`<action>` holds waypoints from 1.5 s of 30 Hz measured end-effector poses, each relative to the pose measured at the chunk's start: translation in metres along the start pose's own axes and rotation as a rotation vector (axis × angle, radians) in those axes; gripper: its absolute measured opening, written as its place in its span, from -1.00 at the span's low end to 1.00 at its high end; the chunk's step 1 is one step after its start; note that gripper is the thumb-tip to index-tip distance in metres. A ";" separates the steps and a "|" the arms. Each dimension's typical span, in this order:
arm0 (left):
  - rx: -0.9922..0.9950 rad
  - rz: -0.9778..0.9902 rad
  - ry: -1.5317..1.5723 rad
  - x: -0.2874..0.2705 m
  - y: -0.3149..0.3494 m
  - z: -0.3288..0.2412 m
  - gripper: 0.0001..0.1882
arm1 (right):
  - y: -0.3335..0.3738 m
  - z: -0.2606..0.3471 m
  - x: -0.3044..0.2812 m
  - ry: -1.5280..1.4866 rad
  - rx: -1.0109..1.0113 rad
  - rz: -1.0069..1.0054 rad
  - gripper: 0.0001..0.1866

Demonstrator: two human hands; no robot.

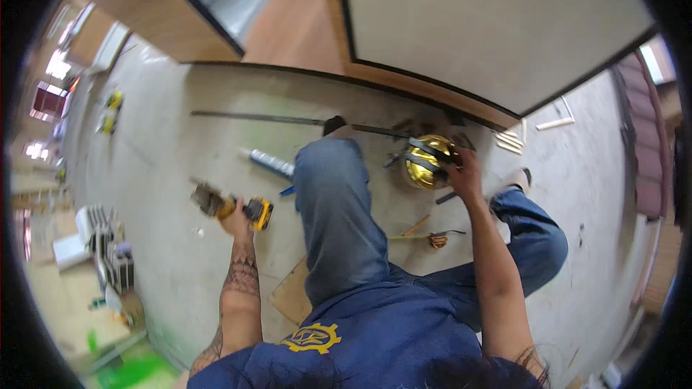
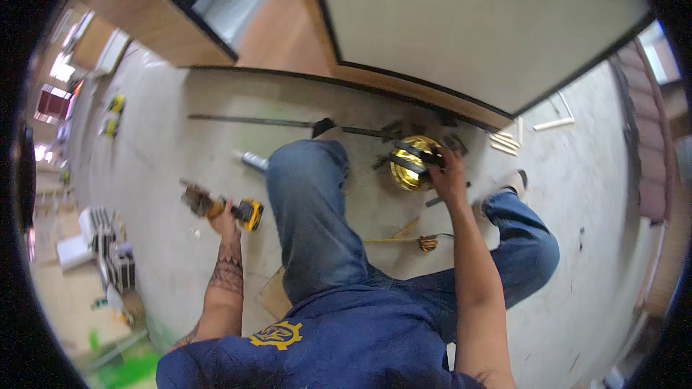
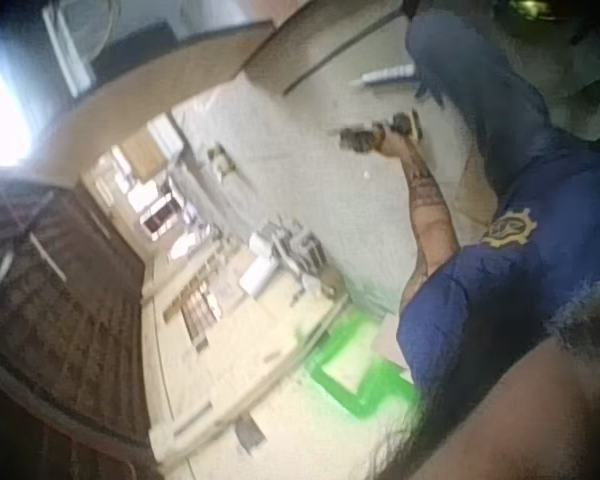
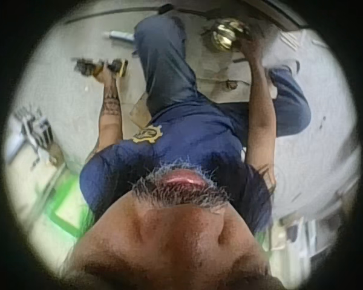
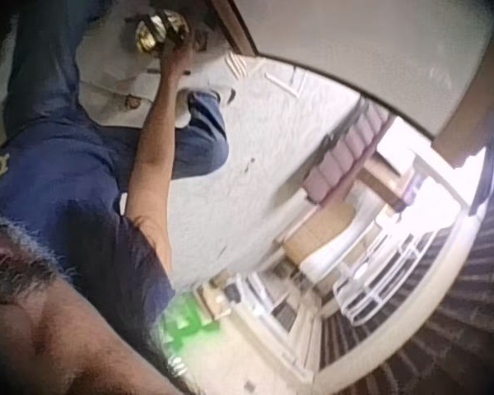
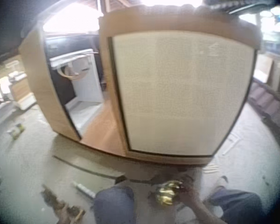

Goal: Measuring a cabinet surface with a tape measure and using a sealant gun.

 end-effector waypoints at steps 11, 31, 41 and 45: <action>0.008 -0.111 -0.056 -0.021 0.056 0.053 -0.33 | -0.006 0.022 -0.034 -0.055 0.109 -0.197 -0.56; -0.953 0.504 -0.218 -0.011 0.100 0.144 -0.61 | -0.023 0.028 -0.256 -1.370 0.372 -0.301 -0.48; 0.293 0.517 -0.130 0.133 0.133 -0.223 -0.67 | 0.005 0.013 -0.331 -1.599 0.092 -0.275 -0.71; 0.924 0.616 -0.179 0.191 0.252 -0.404 -0.66 | 0.026 0.017 -0.340 -1.444 0.068 -0.553 -0.74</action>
Point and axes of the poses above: each hand's wrist, its own y-axis away from the middle knuckle, its own x-axis out of the palm, z = x × y, the point moved 8 cm from there along -y, towards the middle knuckle, and after that the axes turned 1 degree about -y, right-handed, at the moved point
